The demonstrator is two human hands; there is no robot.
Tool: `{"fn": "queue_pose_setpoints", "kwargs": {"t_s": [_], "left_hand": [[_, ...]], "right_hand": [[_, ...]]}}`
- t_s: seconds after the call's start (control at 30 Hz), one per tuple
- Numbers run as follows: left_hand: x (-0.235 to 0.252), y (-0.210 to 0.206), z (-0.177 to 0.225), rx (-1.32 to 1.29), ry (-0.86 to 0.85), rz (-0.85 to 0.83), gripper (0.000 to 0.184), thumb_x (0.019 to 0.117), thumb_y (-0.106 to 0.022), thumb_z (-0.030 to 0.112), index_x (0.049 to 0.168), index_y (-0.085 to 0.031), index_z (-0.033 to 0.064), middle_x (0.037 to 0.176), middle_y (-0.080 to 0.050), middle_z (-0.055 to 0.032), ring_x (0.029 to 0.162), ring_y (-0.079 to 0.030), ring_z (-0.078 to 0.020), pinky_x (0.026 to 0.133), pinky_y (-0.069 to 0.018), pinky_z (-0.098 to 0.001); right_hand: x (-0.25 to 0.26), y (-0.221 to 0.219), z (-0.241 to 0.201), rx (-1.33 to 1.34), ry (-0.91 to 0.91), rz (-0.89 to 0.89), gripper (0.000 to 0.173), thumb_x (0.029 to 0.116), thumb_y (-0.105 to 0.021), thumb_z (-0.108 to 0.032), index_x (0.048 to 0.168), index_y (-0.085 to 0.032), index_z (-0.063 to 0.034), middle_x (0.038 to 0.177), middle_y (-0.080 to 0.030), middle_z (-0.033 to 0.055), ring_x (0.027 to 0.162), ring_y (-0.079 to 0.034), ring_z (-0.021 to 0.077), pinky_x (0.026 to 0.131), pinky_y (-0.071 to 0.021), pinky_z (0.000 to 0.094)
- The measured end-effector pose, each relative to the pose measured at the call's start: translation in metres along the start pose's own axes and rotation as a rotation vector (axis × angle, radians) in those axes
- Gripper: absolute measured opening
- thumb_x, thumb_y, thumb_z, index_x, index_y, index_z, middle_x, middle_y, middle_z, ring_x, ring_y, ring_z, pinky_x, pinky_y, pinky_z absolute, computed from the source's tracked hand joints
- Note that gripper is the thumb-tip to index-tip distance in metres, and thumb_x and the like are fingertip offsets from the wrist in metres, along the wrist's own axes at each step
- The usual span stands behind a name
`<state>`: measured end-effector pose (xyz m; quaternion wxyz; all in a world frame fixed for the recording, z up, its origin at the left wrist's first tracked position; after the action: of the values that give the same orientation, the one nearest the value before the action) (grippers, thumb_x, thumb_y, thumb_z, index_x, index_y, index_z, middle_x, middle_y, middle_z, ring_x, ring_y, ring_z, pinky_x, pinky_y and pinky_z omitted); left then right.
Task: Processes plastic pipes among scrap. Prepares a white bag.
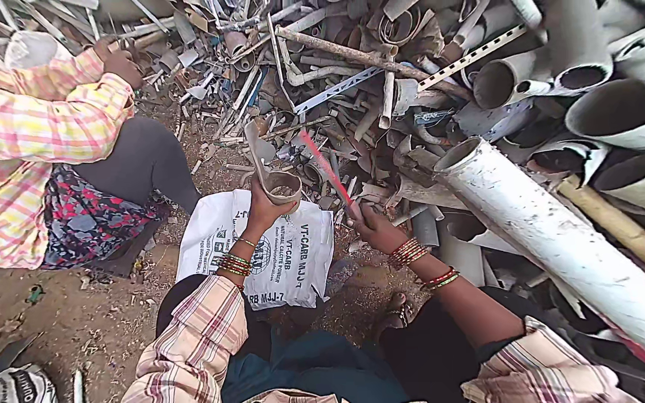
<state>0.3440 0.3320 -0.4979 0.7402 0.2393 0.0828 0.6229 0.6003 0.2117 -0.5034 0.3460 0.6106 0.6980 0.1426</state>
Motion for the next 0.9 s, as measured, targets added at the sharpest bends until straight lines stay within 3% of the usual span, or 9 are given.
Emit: {"fn": "queue_pose_setpoints", "kwargs": {"t_s": [0.07,0.2,0.3,0.4,0.5,0.6,0.73,0.83,0.9], "left_hand": [[0.001,-0.004,-0.001,0.072,-0.028,-0.028,0.124,0.0611,-0.098,0.008,0.156,-0.019,-0.0037,0.153,-0.036,-0.0311,0.14,-0.044,-0.0382,0.115,-0.0387,-0.0506],[-0.003,-0.006,0.0,0.084,-0.064,-0.042,0.125,0.0604,-0.098,0.012,0.156,-0.018,-0.0043,0.154,-0.036,-0.0306,0.14,-0.044,-0.0376,0.115,-0.0379,-0.0488],[-0.003,-0.009,-0.002,0.05,-0.073,-0.031,0.125,0.0608,-0.098,0.012,0.155,-0.018,-0.0055,0.155,-0.035,-0.0299,0.141,-0.043,-0.0357,0.117,-0.0363,-0.0468],[-0.002,-0.013,-0.004,0.097,-0.077,-0.071,0.123,0.0607,-0.098,0.012,0.155,-0.021,-0.0035,0.154,-0.036,-0.0293,0.14,-0.045,-0.0368,0.115,-0.0389,-0.0487],[-0.003,-0.017,-0.006,0.196,-0.088,-0.145,0.116,0.0622,-0.098,0.013,0.152,-0.027,-0.0051,0.153,-0.038,-0.0314,0.139,-0.045,-0.0425,0.113,-0.0401,-0.0532],[-0.008,-0.025,-0.006,0.261,-0.081,-0.214,0.116,0.0633,-0.098,0.017,0.153,-0.028,-0.0056,0.152,-0.039,-0.0321,0.137,-0.046,-0.0452,0.112,-0.041,-0.0553],[-0.014,-0.04,-0.008,0.355,-0.079,-0.391,0.112,0.0633,-0.097,0.02,0.154,-0.034,0.0015,0.153,-0.041,-0.0279,0.138,-0.044,-0.0457,0.111,-0.0366,-0.0628],[-0.019,-0.05,-0.007,0.447,-0.105,-0.56,0.107,0.0664,-0.095,0.022,0.155,-0.037,0.0067,0.155,-0.041,-0.0228,0.14,-0.043,-0.0419,0.111,-0.0318,-0.0661],[-0.024,-0.057,-0.007,0.509,-0.124,-0.655,0.104,0.0674,-0.095,0.023,0.154,-0.039,0.0085,0.154,-0.043,-0.0224,0.139,-0.044,-0.0409,0.109,-0.0315,-0.0657]], "right_hand": [[0.002,-0.001,-0.004,-0.09,-0.08,-0.075,0.05,0.1079,-0.054,-0.033,0.138,-0.05,0.0073,0.114,-0.063,0.0327,0.107,-0.063,0.0463,0.097,-0.0451,0.062],[0.001,0.002,0.003,0.142,-0.04,0.117,0.036,0.1092,-0.05,-0.024,0.131,-0.051,0.004,0.087,-0.059,0.0175,0.072,-0.058,0.0254,0.072,-0.0502,0.0448],[0.002,-0.004,0.001,0.21,-0.018,0.047,0.036,0.1095,-0.048,-0.024,0.135,-0.044,0.002,0.082,-0.054,0.01,0.066,-0.054,0.0163,0.066,-0.0492,0.0361],[0.007,-0.017,-0.001,-0.012,-0.071,-0.183,0.044,0.1077,-0.054,-0.027,0.134,-0.049,0.0074,0.104,-0.061,0.0262,0.091,-0.062,0.0348,0.087,-0.049,0.0518],[0.008,-0.018,0.002,-0.017,-0.14,-0.134,0.041,0.1061,-0.058,-0.025,0.131,-0.053,0.0074,0.109,-0.062,0.0279,0.096,-0.062,0.0376,0.091,-0.0473,0.0545],[0.009,-0.005,0.009,0.162,-0.18,0.079,0.034,0.1048,-0.06,-0.022,0.126,-0.054,0.0052,0.092,-0.06,0.0201,0.077,-0.058,0.0279,0.077,-0.0489,0.0476],[0.007,0.004,0.011,0.701,-0.103,0.307,0.017,0.1071,-0.052,-0.023,0.113,-0.053,-0.0069,0.065,-0.045,-0.0026,0.049,-0.044,0.0051,0.049,-0.0424,0.0216],[0.0,0.011,0.003,0.912,-0.02,0.296,0.031,0.1123,-0.032,-0.032,0.113,-0.052,-0.0092,0.066,-0.051,-0.005,0.044,-0.041,0.0017,0.045,-0.041,0.0169],[-0.003,0.012,0.002,0.914,-0.007,0.273,0.035,0.1115,-0.029,-0.038,0.111,-0.051,-0.0109,0.062,-0.053,-0.0055,0.042,-0.042,0.0024,0.045,-0.0421,0.0176]]}}
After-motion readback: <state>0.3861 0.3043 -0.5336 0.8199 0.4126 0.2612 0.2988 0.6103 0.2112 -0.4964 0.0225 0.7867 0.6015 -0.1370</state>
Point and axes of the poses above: each hand's wrist, its own x-axis towards the middle knuckle, its own y-axis out of the back of the hand, z = x × y, the point moved 3 cm from there along x, towards the middle knuckle
